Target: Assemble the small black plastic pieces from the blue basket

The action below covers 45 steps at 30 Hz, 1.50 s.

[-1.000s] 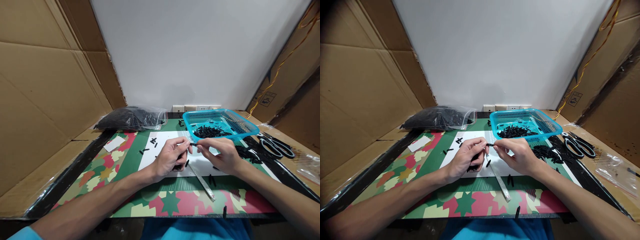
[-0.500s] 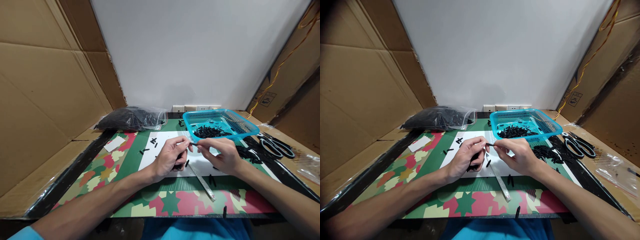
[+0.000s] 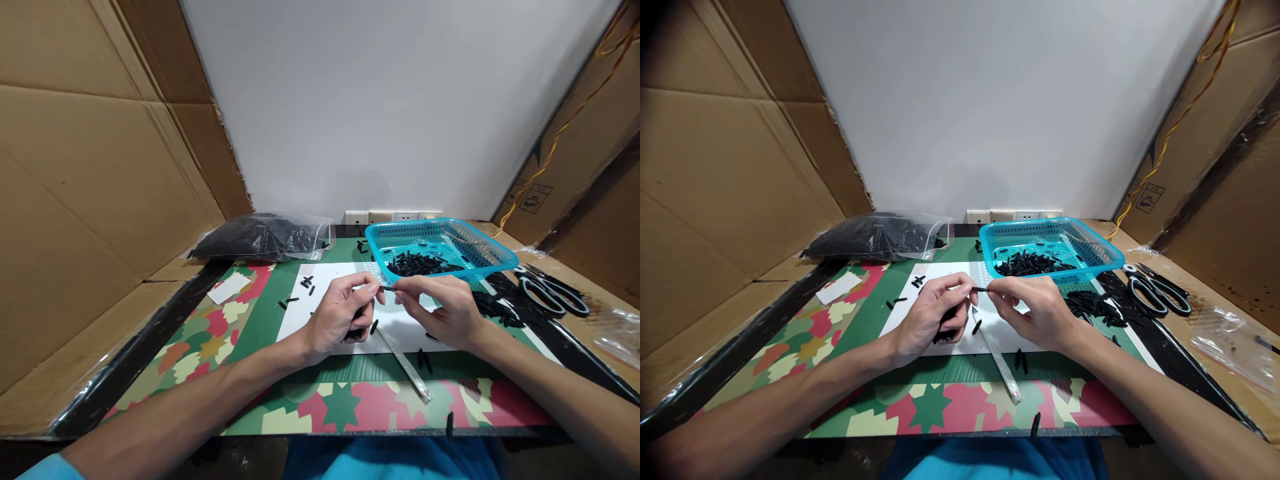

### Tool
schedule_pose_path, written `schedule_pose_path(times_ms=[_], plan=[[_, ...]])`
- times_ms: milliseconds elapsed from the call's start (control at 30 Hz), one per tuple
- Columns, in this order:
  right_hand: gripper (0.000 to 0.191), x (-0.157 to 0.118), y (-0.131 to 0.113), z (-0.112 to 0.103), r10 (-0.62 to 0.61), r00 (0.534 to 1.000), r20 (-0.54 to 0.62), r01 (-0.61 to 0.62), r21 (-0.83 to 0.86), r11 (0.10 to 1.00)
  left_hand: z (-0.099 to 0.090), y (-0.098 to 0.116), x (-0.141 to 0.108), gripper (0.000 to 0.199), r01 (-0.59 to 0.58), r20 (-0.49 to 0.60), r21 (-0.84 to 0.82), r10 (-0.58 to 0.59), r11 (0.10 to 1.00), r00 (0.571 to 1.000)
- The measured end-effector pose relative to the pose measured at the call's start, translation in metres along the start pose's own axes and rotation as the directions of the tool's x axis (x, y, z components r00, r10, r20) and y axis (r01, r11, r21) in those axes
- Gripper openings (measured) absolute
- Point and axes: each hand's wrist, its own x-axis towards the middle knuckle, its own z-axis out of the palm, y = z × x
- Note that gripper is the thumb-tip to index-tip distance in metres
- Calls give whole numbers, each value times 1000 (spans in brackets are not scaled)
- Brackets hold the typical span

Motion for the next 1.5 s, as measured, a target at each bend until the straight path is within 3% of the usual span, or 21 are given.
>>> schedule_pose_path(times_ms=[433, 600, 667, 733, 800, 900, 1000, 1133, 1300, 1400, 1500], plan=[[10, -1, 0, 1, -27, 999, 38, 28, -16, 999, -1, -2, 1, 34, 35, 9, -5, -35, 999, 999], [10, 4, 10, -9, -51, 999, -4, 50, -168, 985, 0, -3, 2, 34, 79, -2, -1, -79, 997, 997], [13, 6, 21, -17, 23, 998, -55, -40, -337, 941, 0, -3, 3, 33, 88, -28, -21, -88, 996, 996], [17, 7, 34, -25, 181, 975, -131, -223, -529, 819, 0, -1, 5, 31, 96, -68, -52, -99, 994, 993], [17, 8, 42, -28, 223, 973, -60, -216, -576, 789, -1, 0, 6, 28, 100, -120, -75, -108, 992, 987], [17, 7, 38, -21, 171, 984, 49, -126, -491, 862, -3, 0, 7, 26, 116, -187, -100, -133, 988, 973], [9, 6, 19, -6, -41, 984, 173, 104, -372, 922, -4, -2, 8, 27, 140, -216, -119, -163, 983, 963], [10, 3, -2, 9, -224, 921, 319, 318, -284, 904, -4, -5, 9, 29, 133, -219, -114, -155, 985, 963], [15, -1, 2, 15, -184, 803, 567, 302, -121, 945, -6, -4, 10, 28, 117, -249, -109, -141, 987, 958], [15, -2, 5, 17, -156, 781, 605, 273, -106, 956, -7, -4, 11, 28, 117, -259, -115, -143, 987, 955], [17, -2, 5, 18, -148, 791, 594, 245, -86, 966, -8, -4, 11, 29, 115, -255, -108, -140, 987, 957]])
